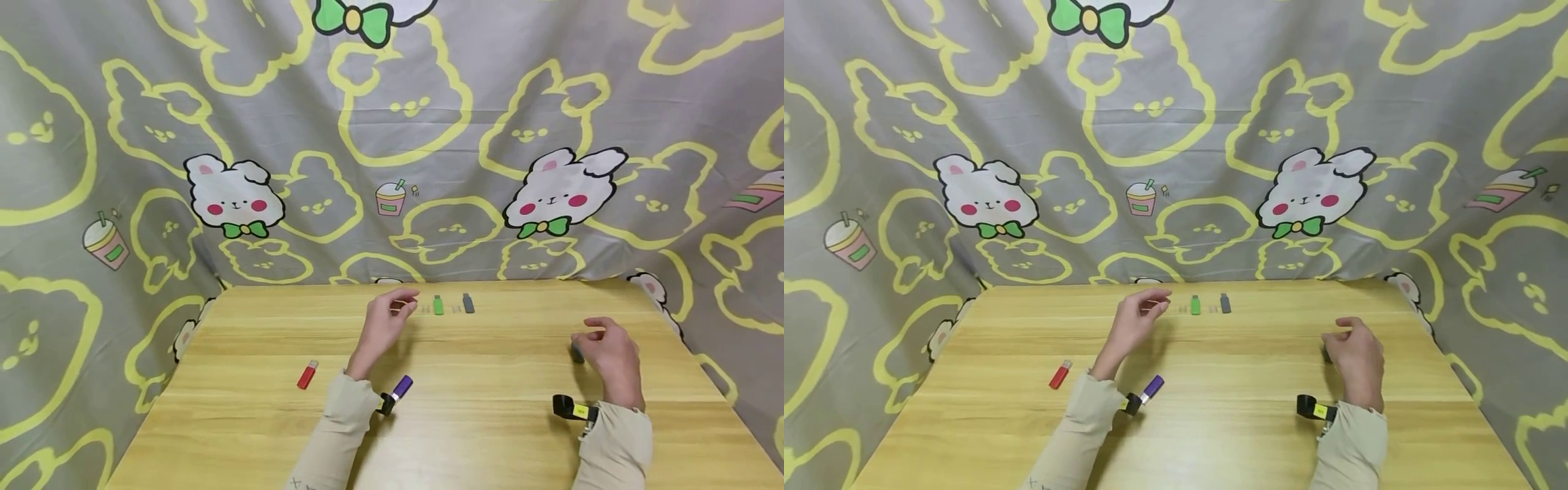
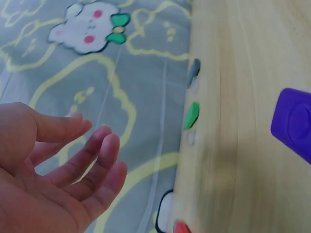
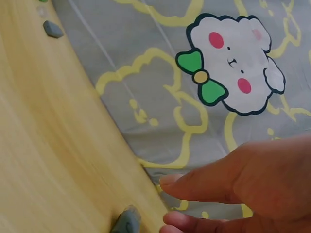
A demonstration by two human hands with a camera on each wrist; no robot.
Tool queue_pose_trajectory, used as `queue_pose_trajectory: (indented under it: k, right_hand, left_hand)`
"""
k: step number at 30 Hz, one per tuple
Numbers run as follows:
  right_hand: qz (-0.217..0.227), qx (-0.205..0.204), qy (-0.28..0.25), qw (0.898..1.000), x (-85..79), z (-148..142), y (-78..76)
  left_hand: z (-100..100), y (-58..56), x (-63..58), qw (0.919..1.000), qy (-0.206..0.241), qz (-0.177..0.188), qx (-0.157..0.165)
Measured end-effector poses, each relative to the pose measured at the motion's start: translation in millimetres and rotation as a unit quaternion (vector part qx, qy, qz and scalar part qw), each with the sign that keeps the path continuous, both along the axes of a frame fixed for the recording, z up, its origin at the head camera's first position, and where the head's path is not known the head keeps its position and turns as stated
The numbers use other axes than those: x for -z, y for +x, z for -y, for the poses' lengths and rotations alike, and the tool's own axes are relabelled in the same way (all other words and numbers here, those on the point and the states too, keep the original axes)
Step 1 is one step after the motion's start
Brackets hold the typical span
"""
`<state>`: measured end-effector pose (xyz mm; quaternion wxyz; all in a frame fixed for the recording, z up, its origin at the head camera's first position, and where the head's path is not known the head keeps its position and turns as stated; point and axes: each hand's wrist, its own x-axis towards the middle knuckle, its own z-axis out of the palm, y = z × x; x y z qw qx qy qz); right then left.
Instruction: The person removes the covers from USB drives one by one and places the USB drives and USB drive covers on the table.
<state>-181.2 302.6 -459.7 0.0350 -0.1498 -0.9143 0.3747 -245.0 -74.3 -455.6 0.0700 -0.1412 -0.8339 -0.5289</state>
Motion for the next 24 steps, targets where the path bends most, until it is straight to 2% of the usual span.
queue_pose_trajectory:
  k: [3,7,16,24]
  right_hand:
    - [0.004,0.01,0.004,1.0,4.4,0,-0.4]
    - [0.013,0.016,0.008,1.0,9.3,0,-1.9]
    - [0.037,0.008,0.034,0.999,18.0,0,-2.7]
    - [0.032,0.018,0.04,0.999,21.0,2,-6.6]
  left_hand:
    - [10,5.5,0.7,0.9995,0.016,0.018,-0.022]
    - [20,8.5,2.7,0.9984,0.034,0.028,-0.034]
    - [34,12.4,8.9,0.9979,0.053,0.021,-0.033]
    - [38,13.1,8.8,0.997,0.07,0.01,-0.032]
